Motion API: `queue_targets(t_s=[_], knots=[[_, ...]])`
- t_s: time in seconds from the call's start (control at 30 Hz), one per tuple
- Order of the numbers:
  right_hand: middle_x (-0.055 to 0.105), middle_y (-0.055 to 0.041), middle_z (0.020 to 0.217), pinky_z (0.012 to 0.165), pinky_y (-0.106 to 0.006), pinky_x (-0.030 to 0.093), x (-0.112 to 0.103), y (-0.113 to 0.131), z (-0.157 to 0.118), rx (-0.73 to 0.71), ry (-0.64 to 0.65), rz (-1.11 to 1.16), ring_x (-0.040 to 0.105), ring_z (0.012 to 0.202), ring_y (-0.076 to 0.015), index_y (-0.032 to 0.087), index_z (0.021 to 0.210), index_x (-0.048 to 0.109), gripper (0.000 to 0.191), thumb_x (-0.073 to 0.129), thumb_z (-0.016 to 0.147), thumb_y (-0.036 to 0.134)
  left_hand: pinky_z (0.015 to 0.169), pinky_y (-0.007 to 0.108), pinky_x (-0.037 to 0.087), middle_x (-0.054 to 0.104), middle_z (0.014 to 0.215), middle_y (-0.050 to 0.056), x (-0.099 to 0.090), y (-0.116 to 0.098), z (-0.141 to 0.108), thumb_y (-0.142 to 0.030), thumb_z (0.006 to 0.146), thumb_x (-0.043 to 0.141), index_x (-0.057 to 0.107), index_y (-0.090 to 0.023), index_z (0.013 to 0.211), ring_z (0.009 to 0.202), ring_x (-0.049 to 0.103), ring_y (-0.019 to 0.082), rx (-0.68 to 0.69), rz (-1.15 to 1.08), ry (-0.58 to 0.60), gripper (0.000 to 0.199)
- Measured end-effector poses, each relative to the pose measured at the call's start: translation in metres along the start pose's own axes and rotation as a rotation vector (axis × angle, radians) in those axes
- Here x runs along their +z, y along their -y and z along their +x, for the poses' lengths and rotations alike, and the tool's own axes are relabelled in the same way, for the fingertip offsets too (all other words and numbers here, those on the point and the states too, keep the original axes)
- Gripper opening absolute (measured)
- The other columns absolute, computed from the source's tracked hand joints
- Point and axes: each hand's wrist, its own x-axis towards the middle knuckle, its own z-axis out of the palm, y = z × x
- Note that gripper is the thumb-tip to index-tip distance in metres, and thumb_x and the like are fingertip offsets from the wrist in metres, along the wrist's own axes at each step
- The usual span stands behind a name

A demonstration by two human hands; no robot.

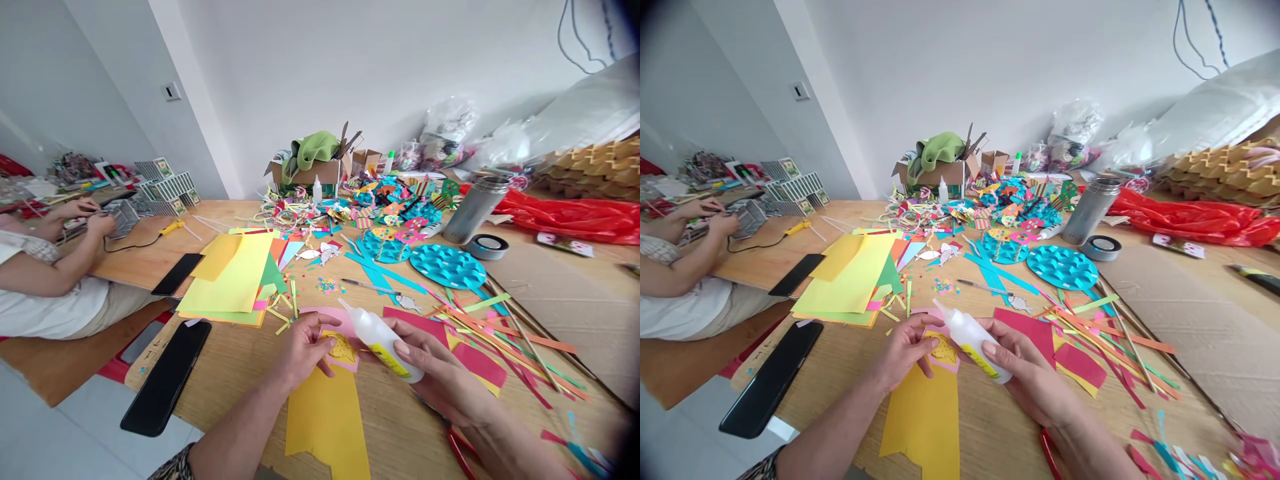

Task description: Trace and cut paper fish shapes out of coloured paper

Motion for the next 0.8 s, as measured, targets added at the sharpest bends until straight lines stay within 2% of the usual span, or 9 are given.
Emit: queue_targets(t_s=[0.27,0.57,0.8], knots=[[0.067,-0.0111,0.115,0.097,-0.043,0.045,-0.0025,-0.002,0.0015,0.011,0.044,0.071,0.06,0.113,-0.0278,0.021,0.109,0.065,0.033,0.069,0.081,0.036,0.036,0.02,0.048,0.036,0.054,-0.01,0.0008,-0.0039,-0.0015,-0.032,0.07,0.068,0.064,-0.015,0.097,0.037,0.043,0.005,0.016,-0.007,0.011,0.032],[0.068,-0.0124,0.112,0.095,-0.043,0.046,-0.0045,-0.0075,0.0031,0.001,0.056,0.126,0.061,0.111,-0.0279,0.019,0.111,0.064,0.034,0.07,0.081,0.034,0.038,0.021,0.05,0.041,0.053,-0.009,-0.0003,-0.0011,-0.0004,-0.034,0.073,0.067,0.061,-0.015,0.091,0.039,0.044,0.006,0.002,0.015,0.062,0.027],[0.068,-0.0098,0.11,0.083,-0.035,0.048,-0.0044,-0.007,0.0029,-0.017,0.045,0.104,0.063,0.104,-0.0251,0.02,0.108,0.064,0.032,0.069,0.081,0.034,0.039,0.021,0.05,0.049,0.056,-0.007,0.0005,-0.0012,-0.001,-0.035,0.072,0.068,0.059,-0.015,0.09,0.043,0.047,0.007,-0.017,0.011,0.099,0.028]])
